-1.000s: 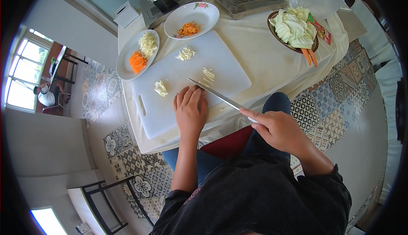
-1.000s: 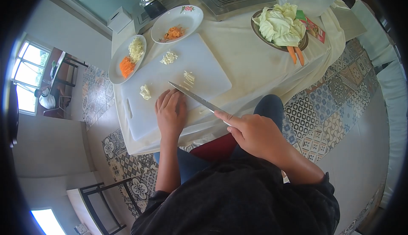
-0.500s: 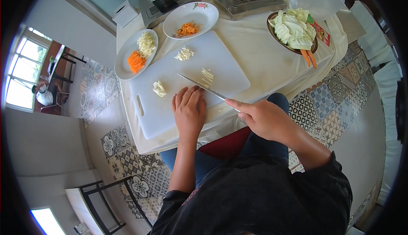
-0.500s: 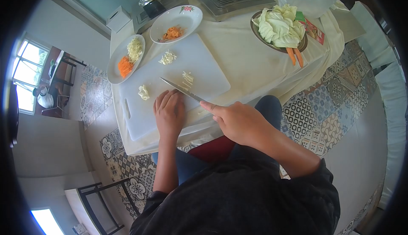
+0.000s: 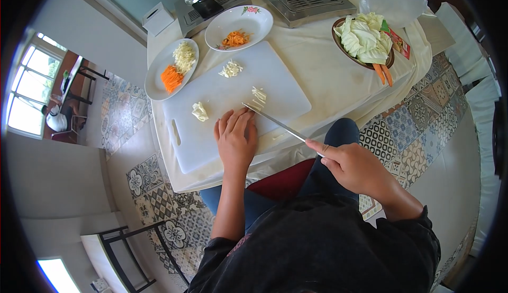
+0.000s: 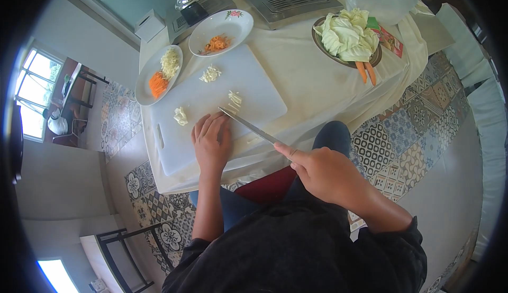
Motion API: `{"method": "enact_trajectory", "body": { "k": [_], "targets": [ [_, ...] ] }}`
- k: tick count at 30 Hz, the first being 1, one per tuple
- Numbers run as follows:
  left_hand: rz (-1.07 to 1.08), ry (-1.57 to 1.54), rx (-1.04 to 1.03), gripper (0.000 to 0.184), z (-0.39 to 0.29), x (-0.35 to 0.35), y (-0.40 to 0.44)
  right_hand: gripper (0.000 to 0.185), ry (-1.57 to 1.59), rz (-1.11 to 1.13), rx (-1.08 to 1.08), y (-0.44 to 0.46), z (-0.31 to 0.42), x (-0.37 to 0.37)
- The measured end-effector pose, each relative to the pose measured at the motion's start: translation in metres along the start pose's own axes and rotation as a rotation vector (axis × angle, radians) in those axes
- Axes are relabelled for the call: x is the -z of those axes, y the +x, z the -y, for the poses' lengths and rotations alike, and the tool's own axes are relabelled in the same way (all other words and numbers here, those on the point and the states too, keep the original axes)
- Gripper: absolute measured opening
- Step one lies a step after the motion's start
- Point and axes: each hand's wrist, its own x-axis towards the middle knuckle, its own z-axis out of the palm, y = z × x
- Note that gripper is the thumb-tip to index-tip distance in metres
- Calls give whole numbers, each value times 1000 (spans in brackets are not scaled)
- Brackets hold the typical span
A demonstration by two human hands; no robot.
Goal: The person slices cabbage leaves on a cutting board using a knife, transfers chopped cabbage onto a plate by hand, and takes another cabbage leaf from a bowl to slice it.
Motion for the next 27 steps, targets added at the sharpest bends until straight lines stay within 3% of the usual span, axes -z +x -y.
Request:
{"method": "enact_trajectory", "body": {
  "k": [27],
  "targets": [
    [-43, 18, -52, 18, -3, 3, 0, 51, 171, -31, -69, -22, 4, 15]
  ]
}}
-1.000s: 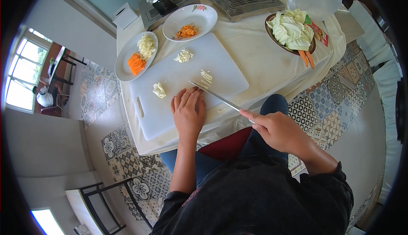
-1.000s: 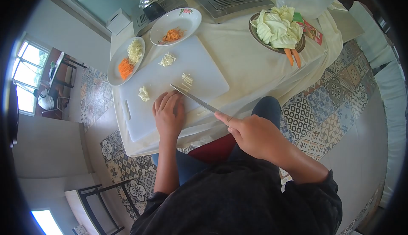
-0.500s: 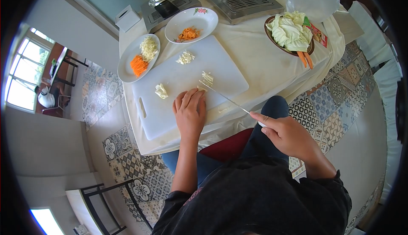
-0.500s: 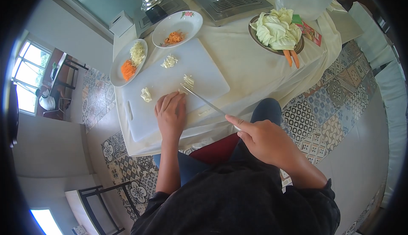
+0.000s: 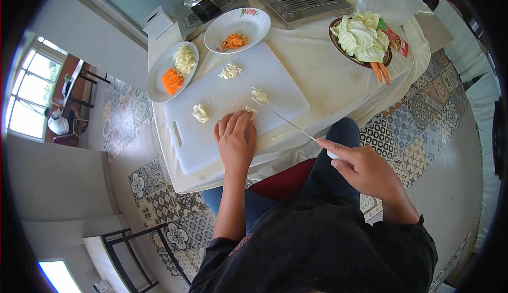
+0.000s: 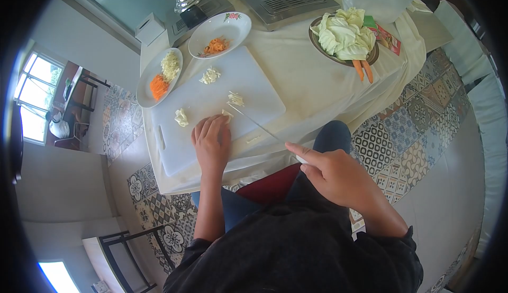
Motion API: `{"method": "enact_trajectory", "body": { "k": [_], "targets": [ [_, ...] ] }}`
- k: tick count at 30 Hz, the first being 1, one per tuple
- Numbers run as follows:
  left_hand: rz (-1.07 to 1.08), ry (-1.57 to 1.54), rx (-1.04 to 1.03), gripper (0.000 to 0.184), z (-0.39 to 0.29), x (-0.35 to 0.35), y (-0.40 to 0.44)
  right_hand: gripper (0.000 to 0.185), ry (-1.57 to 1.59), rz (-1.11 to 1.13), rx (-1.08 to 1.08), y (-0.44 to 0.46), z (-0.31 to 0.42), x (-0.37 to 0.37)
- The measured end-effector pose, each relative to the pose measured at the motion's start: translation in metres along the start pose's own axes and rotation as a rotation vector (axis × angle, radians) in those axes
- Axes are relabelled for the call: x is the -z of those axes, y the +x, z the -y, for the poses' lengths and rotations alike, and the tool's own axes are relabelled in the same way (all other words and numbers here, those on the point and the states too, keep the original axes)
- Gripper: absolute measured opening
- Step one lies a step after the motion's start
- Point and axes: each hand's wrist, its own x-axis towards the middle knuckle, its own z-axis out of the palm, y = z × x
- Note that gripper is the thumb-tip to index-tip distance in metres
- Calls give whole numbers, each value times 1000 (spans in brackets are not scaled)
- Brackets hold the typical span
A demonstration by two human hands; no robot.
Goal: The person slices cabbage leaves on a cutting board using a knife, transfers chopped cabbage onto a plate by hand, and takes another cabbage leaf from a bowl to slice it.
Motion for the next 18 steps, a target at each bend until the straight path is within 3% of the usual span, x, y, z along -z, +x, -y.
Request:
{"method": "enact_trajectory", "body": {
  "k": [10, 18],
  "targets": [
    [-21, 3, -36, 19, 5, -4, 0, 52, -108, -90, 193, 24, -16, -38],
    [-6, 5, -25, 19, 4, -3, 1, 52, -184, -51, 138, 22, -9, -41]
  ]
}}
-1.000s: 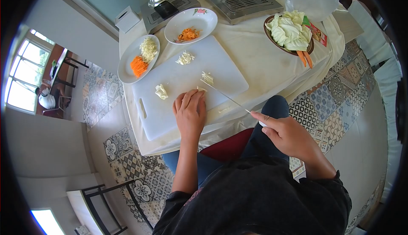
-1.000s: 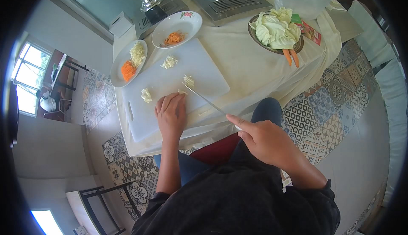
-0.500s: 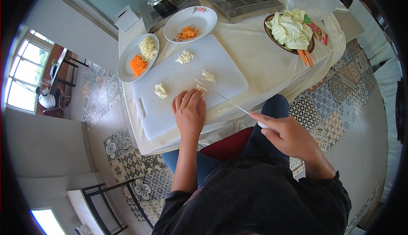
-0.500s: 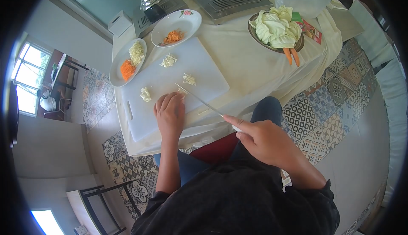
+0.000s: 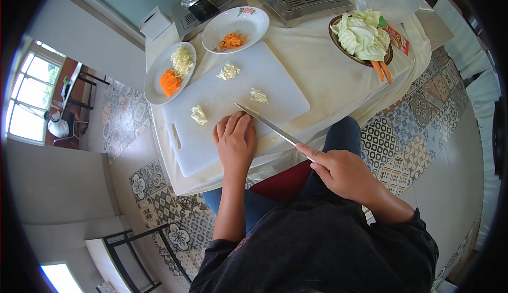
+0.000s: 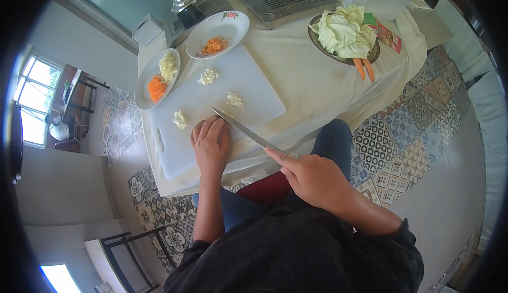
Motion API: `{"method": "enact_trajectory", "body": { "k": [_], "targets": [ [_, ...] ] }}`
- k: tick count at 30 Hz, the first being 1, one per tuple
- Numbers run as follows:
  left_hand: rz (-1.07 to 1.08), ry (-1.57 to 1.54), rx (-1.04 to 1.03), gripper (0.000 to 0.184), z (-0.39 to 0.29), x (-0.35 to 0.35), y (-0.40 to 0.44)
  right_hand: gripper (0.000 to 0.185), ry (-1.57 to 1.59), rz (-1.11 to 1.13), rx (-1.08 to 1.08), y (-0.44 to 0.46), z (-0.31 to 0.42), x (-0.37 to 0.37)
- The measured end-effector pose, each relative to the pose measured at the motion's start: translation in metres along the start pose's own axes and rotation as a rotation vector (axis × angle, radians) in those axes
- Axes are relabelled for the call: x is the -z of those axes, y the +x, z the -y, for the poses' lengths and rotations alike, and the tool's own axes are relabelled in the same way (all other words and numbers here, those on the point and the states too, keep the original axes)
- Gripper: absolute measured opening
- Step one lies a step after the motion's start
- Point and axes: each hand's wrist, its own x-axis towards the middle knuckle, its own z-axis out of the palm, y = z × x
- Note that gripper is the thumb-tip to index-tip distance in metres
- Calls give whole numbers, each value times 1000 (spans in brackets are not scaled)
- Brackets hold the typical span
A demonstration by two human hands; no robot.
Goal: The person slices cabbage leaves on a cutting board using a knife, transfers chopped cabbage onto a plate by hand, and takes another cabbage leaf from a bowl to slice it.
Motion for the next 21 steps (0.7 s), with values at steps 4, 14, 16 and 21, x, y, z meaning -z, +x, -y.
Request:
{"method": "enact_trajectory", "body": {
  "k": [4, 14, 16, 21],
  "targets": [
    [-7, 8, -8, 17, -2, 1, 0, 51, 72, 28, -33, 8, 2, 0],
    [-11, 12, -20, 16, -3, 2, 1, 49, 110, 32, -25, 49, -2, -13],
    [-9, 17, -11, 17, -3, 2, 0, 49, 99, 93, -74, 43, 2, -3],
    [-4, -13, 1, 19, -2, 1, 0, 49, 74, 72, -77, 16, 0, 12]
  ]
}}
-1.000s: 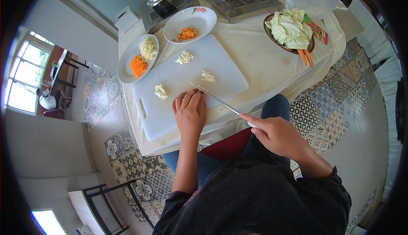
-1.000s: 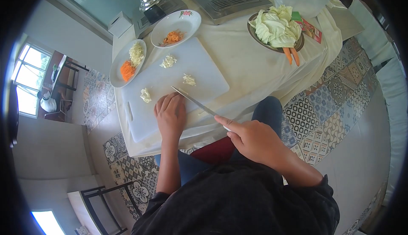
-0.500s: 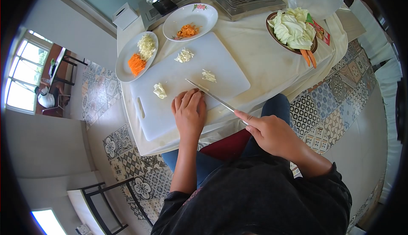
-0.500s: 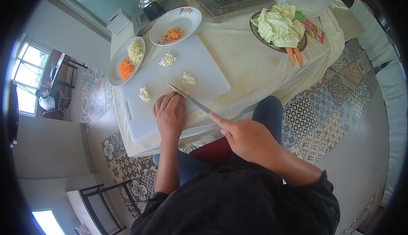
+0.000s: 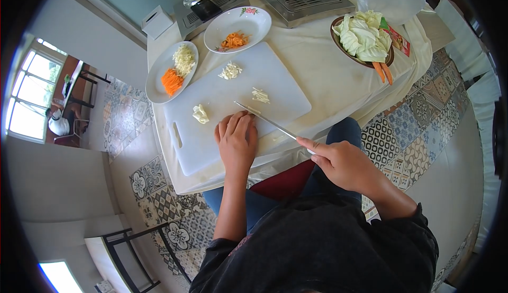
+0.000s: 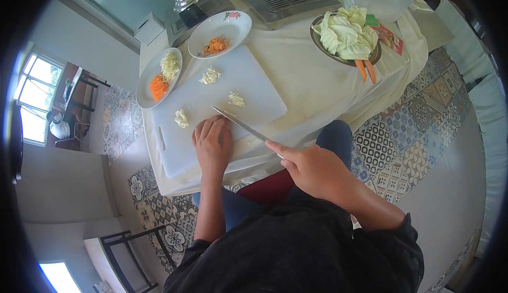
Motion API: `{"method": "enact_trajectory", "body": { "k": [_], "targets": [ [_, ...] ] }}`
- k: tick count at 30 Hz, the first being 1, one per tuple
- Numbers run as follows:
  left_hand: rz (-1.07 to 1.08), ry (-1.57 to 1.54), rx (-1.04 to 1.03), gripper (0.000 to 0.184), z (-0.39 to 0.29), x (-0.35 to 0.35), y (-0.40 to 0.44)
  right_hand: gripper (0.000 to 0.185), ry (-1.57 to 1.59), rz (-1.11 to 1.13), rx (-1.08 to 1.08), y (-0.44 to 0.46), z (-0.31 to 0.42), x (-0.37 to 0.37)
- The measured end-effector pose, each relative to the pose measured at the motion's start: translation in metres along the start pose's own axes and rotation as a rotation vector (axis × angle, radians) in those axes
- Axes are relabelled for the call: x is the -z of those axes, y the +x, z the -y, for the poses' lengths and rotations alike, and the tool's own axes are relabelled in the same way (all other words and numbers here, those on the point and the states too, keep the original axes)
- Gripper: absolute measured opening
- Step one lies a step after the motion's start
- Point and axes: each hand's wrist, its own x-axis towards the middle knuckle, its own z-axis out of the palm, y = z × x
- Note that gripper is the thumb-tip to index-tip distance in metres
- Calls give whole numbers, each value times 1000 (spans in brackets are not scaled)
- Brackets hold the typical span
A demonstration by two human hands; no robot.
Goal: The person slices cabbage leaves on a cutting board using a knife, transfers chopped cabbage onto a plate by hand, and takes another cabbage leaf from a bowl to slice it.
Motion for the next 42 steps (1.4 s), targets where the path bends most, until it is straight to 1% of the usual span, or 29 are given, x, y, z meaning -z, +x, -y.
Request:
{"method": "enact_trajectory", "body": {
  "k": [7, 10, 13, 18, 19, 24, 27, 33, 40, 42],
  "targets": [
    [5, -10, 19, 19, -2, 1, 0, 47, -32, -24, 7, -19, 4, 15],
    [6, -16, 28, 18, 0, 0, -1, 47, -35, 22, -67, -24, 17, 26],
    [-2, -36, 25, 16, 1, -2, -2, 48, -14, -34, -1, -25, 10, 16],
    [-19, -47, 9, 15, 1, -1, -3, 48, 45, -38, -77, -26, 13, 13],
    [-24, -49, 7, 16, 2, -1, -3, 48, 42, -42, -99, -26, 14, 13],
    [-18, -48, -21, 23, 2, 0, -4, 47, 26, -72, -50, -25, 9, 11],
    [19, -13, -59, 28, 1, 1, -2, 47, 7, -94, -25, -26, 7, 10],
    [60, 10, -74, 35, 0, 2, -2, 48, -2, -118, -15, -27, 6, 13],
    [76, 21, -61, 29, 1, 2, -3, 49, -28, -116, 52, -23, 4, 5],
    [71, 11, -51, 26, -2, 3, -1, 49, -52, -99, 30, -21, 3, 4]
  ]
}}
